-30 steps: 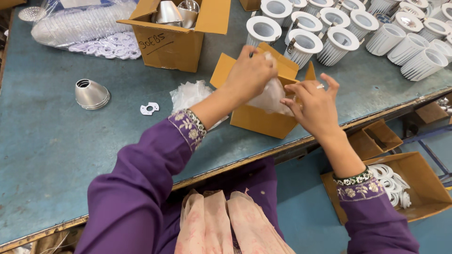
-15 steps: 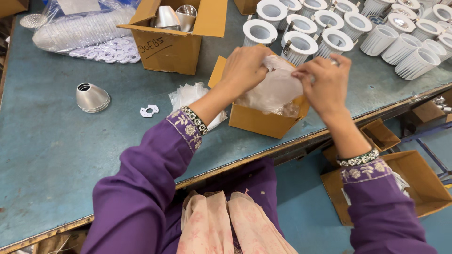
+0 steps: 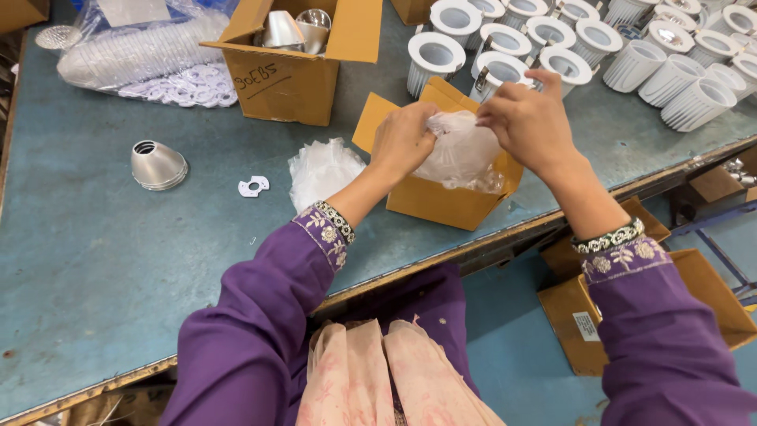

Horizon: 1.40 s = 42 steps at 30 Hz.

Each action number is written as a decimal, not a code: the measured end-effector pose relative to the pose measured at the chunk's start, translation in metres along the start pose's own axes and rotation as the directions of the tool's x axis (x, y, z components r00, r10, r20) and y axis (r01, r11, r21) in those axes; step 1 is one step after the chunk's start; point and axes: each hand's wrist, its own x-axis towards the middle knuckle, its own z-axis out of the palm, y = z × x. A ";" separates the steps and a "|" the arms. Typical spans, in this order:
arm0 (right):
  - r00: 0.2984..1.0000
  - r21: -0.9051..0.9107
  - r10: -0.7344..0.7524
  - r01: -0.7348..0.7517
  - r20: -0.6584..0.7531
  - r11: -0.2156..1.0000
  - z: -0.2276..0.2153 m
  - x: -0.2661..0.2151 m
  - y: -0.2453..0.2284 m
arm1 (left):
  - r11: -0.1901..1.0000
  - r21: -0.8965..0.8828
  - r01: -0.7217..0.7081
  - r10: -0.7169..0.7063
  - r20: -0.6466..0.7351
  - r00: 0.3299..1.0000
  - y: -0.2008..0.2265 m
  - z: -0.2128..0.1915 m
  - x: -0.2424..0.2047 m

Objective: The person wraps a small metallic light fixture in bubble wrap and places it into a cardboard box. The person then picks up a stack of bubble wrap, folds it, and places it into the box to cushion the contents.

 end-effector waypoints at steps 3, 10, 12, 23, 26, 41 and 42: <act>1.000 0.000 -0.014 0.014 0.012 1.000 -0.007 0.006 0.005 | 1.000 -0.014 -0.020 0.020 -0.030 0.999 0.003 0.000 0.006; 0.971 0.388 0.163 -0.220 0.173 0.895 -0.016 0.009 -0.006 | 0.990 -0.113 0.081 -0.083 -0.018 0.996 0.012 -0.009 0.007; 0.948 0.418 0.174 -0.276 0.266 0.865 -0.018 0.006 -0.009 | 0.987 -0.144 0.064 -0.067 -0.016 0.998 0.015 -0.013 0.010; 0.918 0.446 0.299 -0.390 0.262 0.806 -0.009 -0.007 -0.013 | 0.949 -0.303 0.088 -0.104 -0.039 0.994 0.017 -0.011 0.029; 0.905 0.288 0.351 -0.411 0.238 0.865 -0.009 -0.005 -0.013 | 0.950 -0.313 0.004 -0.030 -0.079 0.996 0.012 -0.010 0.026; 0.994 0.049 0.078 -0.081 0.076 0.995 0.020 -0.014 0.006 | 0.995 -0.094 0.015 -0.015 -0.007 1.000 -0.015 -0.014 0.013; 0.992 0.069 0.111 -0.115 0.059 0.991 0.020 -0.014 0.007 | 0.994 -0.110 0.012 -0.013 -0.013 1.000 -0.016 -0.014 0.013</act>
